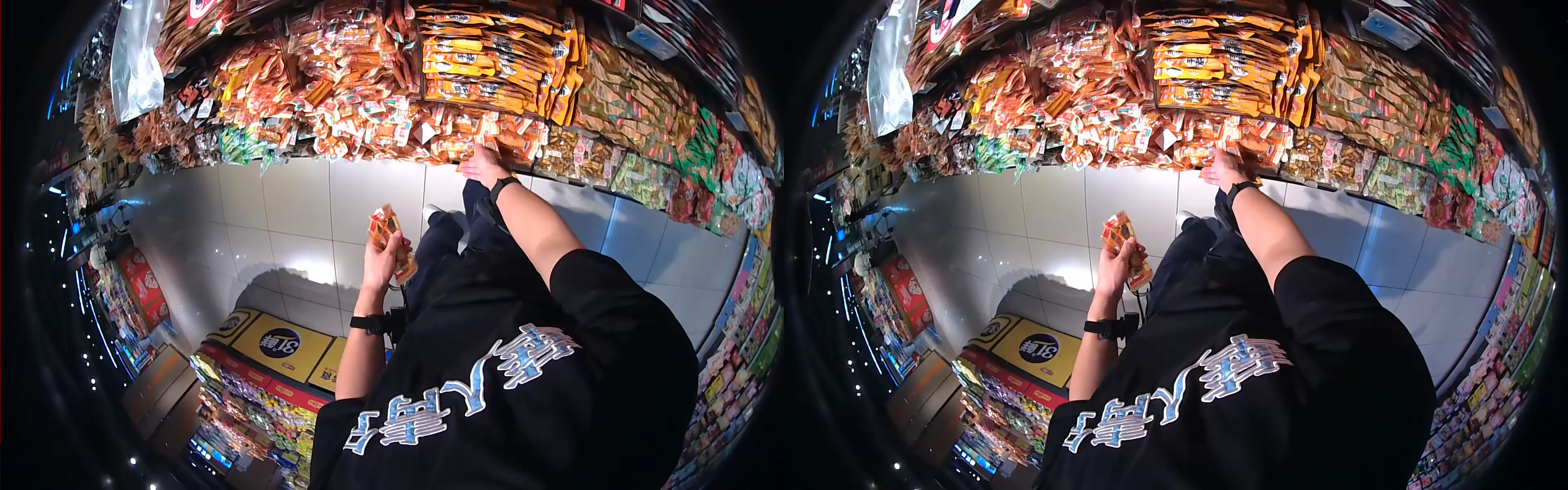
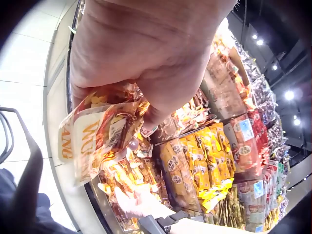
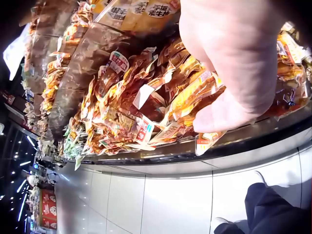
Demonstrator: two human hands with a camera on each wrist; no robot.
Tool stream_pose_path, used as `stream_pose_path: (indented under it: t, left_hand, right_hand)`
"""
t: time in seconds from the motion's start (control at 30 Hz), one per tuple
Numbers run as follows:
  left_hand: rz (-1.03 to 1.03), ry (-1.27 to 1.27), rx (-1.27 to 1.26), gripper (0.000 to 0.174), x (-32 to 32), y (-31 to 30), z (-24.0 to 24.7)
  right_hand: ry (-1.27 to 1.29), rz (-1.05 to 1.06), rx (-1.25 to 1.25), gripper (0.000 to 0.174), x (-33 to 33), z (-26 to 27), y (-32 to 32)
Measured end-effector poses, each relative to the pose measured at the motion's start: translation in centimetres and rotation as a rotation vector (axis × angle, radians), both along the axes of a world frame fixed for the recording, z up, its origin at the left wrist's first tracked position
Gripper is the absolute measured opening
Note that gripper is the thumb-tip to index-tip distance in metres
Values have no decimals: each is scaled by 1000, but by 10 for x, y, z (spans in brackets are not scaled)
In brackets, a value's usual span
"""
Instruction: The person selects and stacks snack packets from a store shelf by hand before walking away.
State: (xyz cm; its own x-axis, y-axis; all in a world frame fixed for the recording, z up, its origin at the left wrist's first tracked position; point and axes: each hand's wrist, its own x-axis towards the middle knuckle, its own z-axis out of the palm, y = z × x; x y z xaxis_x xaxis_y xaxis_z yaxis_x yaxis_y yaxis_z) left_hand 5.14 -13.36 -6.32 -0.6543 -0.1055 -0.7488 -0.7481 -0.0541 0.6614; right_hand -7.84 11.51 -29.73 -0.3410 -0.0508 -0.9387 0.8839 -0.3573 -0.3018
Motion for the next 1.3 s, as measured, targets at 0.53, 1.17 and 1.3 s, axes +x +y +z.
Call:
stream_pose_path:
  t: [0.53,1.17,1.3]
  left_hand:
    - [-445,-122,459,21,-70,64,9]
    - [-516,-205,115,48,-70,25,-7]
    - [-419,-211,137,48,-59,12,-7]
  right_hand:
    - [625,713,-575,43,24,180,2]
    - [141,-690,-39,58,9,-13,87]
    - [11,-539,-32,75,19,-7,90]
